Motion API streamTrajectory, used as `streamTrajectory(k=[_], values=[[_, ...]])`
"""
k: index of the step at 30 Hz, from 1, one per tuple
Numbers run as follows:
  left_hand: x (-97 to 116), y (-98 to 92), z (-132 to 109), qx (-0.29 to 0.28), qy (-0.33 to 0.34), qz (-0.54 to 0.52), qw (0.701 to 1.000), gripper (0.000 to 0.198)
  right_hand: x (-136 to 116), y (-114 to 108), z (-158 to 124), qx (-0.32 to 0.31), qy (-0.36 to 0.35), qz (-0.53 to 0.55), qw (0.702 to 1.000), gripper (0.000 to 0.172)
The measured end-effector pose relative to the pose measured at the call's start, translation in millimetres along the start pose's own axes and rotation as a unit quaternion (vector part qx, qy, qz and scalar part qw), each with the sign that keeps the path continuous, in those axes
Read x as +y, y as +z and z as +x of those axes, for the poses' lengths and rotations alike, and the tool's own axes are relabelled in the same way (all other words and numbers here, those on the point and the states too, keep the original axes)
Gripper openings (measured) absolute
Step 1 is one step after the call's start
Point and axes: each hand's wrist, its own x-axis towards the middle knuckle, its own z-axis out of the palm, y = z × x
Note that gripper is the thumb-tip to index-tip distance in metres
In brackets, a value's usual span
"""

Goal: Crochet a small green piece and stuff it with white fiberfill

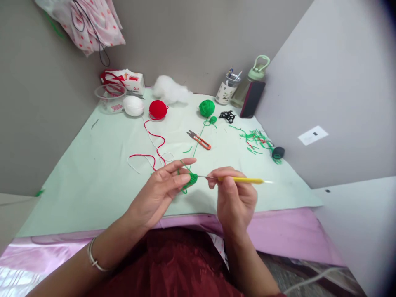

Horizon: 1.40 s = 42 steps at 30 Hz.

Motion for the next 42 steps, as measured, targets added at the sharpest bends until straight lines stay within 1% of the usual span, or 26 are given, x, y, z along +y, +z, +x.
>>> streamTrajectory(k=[1,3,5,7,9,11,12,13,14,15,17,19,20,22,24,26,28,29,30,31,32,33,35,36,38,42], values=[[0.2,0.6,-0.1,-0.003,0.013,0.014,1.000,0.038,-0.7,1.0,2.3,-0.006,0.020,0.026,0.999,0.022],[-0.4,2.7,-1.0,-0.016,0.027,0.041,0.999,0.036,-1.3,3.4,4.8,-0.029,0.023,0.031,0.999,0.018],[-1.8,4.9,-1.9,-0.020,0.036,0.063,0.997,0.033,-1.1,5.8,3.8,-0.035,0.002,0.008,0.999,0.017],[-3.2,6.4,-2.4,0.004,0.048,0.078,0.996,0.034,-0.1,7.5,-0.1,-0.031,-0.025,-0.025,0.999,0.021],[-4.3,6.8,-1.8,0.030,0.059,0.072,0.995,0.038,1.6,8.2,-4.6,-0.033,-0.076,-0.094,0.992,0.026],[-4.6,5.7,0.0,0.027,0.037,0.041,0.998,0.042,3.3,7.8,-7.4,-0.038,-0.143,-0.168,0.975,0.032],[-4.2,4.7,1.2,0.016,0.015,0.020,1.000,0.043,3.7,7.1,-7.6,-0.035,-0.161,-0.185,0.969,0.033],[-3.4,3.3,2.5,0.004,-0.007,-0.001,1.000,0.042,3.7,6.2,-6.8,-0.025,-0.158,-0.183,0.970,0.031],[-2.3,1.8,3.8,-0.006,-0.023,-0.018,1.000,0.039,3.2,5.3,-5.2,-0.013,-0.134,-0.161,0.978,0.029],[-1.1,0.4,4.9,-0.011,-0.029,-0.029,0.999,0.035,2.6,4.4,-3.2,0.004,-0.094,-0.123,0.988,0.025],[0.9,-1.3,6.2,-0.004,-0.006,-0.025,1.000,0.029,1.1,3.8,1.4,0.025,-0.008,-0.026,0.999,0.020],[1.2,-1.0,6.2,0.008,0.027,0.014,1.000,0.027,0.8,5.1,4.9,0.012,0.043,0.048,0.998,0.018],[0.6,-0.4,5.9,0.009,0.038,0.040,0.998,0.028,1.3,6.3,5.9,-0.002,0.050,0.064,0.997,0.016],[-0.8,1.2,4.3,0.000,0.046,0.082,0.996,0.032,3.0,8.6,6.6,-0.019,0.043,0.062,0.997,0.014],[0.2,3.3,0.2,-0.007,0.046,0.116,0.992,0.034,3.6,9.2,6.6,-0.018,0.042,0.055,0.997,0.012],[6.4,7.4,-8.5,0.008,0.071,0.168,0.983,0.032,-0.3,7.3,6.9,-0.009,0.065,0.075,0.995,0.013],[17.1,14.3,-21.8,0.024,0.131,0.253,0.958,0.028,-10.1,3.8,8.0,-0.015,0.083,0.114,0.990,0.019],[23.0,18.3,-29.1,0.017,0.177,0.290,0.940,0.028,-16.7,2.2,8.8,-0.027,0.082,0.133,0.987,0.023],[28.3,22.1,-35.7,-0.008,0.198,0.320,0.927,0.030,-23.4,0.9,9.9,-0.045,0.074,0.149,0.985,0.025],[32.4,25.1,-41.1,-0.021,0.210,0.331,0.920,0.033,-29.7,0.2,11.0,-0.061,0.060,0.159,0.984,0.026],[34.7,26.9,-44.5,-0.030,0.211,0.335,0.918,0.035,-34.6,0.1,12.2,-0.067,0.047,0.163,0.983,0.026],[35.1,27.2,-45.7,-0.026,0.205,0.326,0.922,0.036,-37.7,0.7,13.3,-0.067,0.042,0.165,0.983,0.025],[30.5,23.6,-41.8,-0.016,0.163,0.288,0.944,0.036,-37.6,3.2,15.0,-0.058,0.054,0.172,0.982,0.021],[26.5,20.3,-37.7,-0.018,0.133,0.260,0.956,0.036,-34.8,4.8,15.5,-0.052,0.068,0.177,0.980,0.020],[18.1,13.0,-28.3,-0.013,0.096,0.205,0.974,0.036,-26.0,7.5,15.6,-0.038,0.096,0.183,0.978,0.018],[9.5,4.3,-16.8,0.009,0.076,0.165,0.983,0.031,-10.9,8.9,13.5,-0.013,0.120,0.175,0.977,0.020]])
